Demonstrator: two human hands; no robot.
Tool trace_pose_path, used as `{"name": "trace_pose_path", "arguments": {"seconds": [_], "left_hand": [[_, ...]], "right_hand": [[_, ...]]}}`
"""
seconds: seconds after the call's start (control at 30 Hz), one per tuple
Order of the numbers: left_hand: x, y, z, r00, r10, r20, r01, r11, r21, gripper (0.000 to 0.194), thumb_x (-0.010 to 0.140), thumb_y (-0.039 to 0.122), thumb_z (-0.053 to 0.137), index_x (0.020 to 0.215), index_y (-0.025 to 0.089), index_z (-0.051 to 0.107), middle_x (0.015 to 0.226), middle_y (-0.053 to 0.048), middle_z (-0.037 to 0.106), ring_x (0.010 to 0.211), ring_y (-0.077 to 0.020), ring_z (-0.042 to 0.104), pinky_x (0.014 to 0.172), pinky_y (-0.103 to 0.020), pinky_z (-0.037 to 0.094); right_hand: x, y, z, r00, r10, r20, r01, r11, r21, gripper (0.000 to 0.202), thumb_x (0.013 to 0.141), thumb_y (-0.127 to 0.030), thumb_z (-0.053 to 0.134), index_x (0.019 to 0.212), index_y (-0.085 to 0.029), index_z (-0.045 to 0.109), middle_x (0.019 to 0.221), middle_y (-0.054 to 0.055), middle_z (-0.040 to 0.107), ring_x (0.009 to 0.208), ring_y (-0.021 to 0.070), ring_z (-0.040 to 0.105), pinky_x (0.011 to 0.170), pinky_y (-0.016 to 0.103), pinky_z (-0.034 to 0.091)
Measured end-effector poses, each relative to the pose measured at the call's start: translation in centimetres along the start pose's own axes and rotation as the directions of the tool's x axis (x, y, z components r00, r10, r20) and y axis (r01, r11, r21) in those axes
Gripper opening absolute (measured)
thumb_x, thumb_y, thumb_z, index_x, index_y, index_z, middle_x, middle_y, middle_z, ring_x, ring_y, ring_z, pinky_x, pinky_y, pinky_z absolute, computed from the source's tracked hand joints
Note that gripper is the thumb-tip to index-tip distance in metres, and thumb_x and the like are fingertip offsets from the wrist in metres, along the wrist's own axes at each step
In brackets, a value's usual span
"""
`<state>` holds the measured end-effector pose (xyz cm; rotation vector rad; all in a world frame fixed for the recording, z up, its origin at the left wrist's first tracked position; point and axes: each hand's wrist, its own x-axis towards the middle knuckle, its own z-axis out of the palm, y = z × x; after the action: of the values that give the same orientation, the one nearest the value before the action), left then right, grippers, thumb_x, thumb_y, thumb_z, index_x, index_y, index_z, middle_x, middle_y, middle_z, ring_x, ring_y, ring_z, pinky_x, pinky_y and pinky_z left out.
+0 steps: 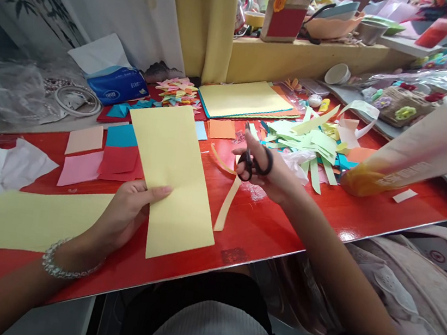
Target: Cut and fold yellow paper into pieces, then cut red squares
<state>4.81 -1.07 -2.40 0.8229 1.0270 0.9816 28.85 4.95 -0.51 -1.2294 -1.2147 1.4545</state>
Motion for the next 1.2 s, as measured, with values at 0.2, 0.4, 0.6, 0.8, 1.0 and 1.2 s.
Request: {"name": "trace_pose_path", "arguments": {"seconds": [0.2,0.4,0.6,0.8,1.0,1.2], "left_hand": [[0.1,0.1,0.1,0.990,0.099,-0.105,-0.105,0.993,-0.055,0.023,0.073,0.025,0.072,0.093,0.014,0.072,0.092,-0.008,0.074,0.081,-0.0208,0.069,0.071,-0.029,0.056],[0.6,1.3,-0.5,0.951,0.187,-0.246,-0.219,0.970,-0.109,0.019,0.071,0.022,0.072,0.087,0.014,0.071,0.093,-0.007,0.073,0.086,-0.0214,0.069,0.077,-0.030,0.057],[1.3,3.8,-1.7,0.906,0.301,-0.298,-0.343,0.934,-0.099,0.017,0.071,0.019,0.071,0.088,0.016,0.071,0.102,-0.004,0.071,0.099,-0.0217,0.065,0.082,-0.026,0.056],[1.6,3.5,-2.2,0.914,0.278,-0.295,-0.312,0.947,-0.075,0.018,0.069,0.020,0.073,0.086,0.014,0.070,0.098,-0.006,0.072,0.100,-0.0227,0.065,0.084,-0.027,0.055],[1.7,3.2,-2.2,0.927,0.265,-0.264,-0.283,0.958,-0.034,0.023,0.071,0.023,0.071,0.091,0.013,0.069,0.104,-0.008,0.071,0.099,-0.0236,0.065,0.084,-0.030,0.055],[1.5,2.9,-1.9,0.946,0.247,-0.210,-0.252,0.968,0.006,0.022,0.070,0.024,0.073,0.088,0.013,0.069,0.097,-0.008,0.073,0.090,-0.0220,0.068,0.079,-0.031,0.056]], "right_hand": [[1.1,-1.3,-2.0,0.981,0.138,0.136,-0.145,0.988,0.046,0.052,0.077,-0.063,0.050,0.093,-0.015,0.061,0.065,0.003,0.052,0.050,0.0085,0.042,0.029,0.019,0.014],[0.0,-2.3,-1.5,0.990,-0.134,0.045,0.135,0.807,-0.575,0.054,0.067,-0.044,0.072,0.108,-0.018,0.048,0.088,0.005,0.057,0.070,0.0133,0.052,0.048,0.022,0.039],[-3.7,-1.0,2.3,0.946,-0.065,0.318,0.316,0.407,-0.857,0.042,0.077,-0.032,0.061,0.115,-0.017,0.050,0.107,0.009,0.060,0.094,0.0225,0.058,0.076,0.033,0.048],[-5.0,1.4,5.7,0.795,-0.012,0.606,0.594,0.218,-0.775,0.037,0.087,-0.014,0.046,0.123,-0.009,0.049,0.119,0.017,0.055,0.106,0.0252,0.056,0.083,0.036,0.048],[-3.1,1.5,5.2,0.848,-0.300,0.436,0.462,0.018,-0.887,0.031,0.092,-0.034,0.045,0.108,-0.013,0.060,0.106,0.014,0.062,0.098,0.0261,0.056,0.083,0.038,0.046],[0.3,3.5,1.6,0.918,-0.378,0.118,0.085,-0.102,-0.991,0.031,0.089,-0.037,0.047,0.096,-0.008,0.059,0.096,0.020,0.060,0.090,0.0316,0.053,0.074,0.041,0.040]]}}
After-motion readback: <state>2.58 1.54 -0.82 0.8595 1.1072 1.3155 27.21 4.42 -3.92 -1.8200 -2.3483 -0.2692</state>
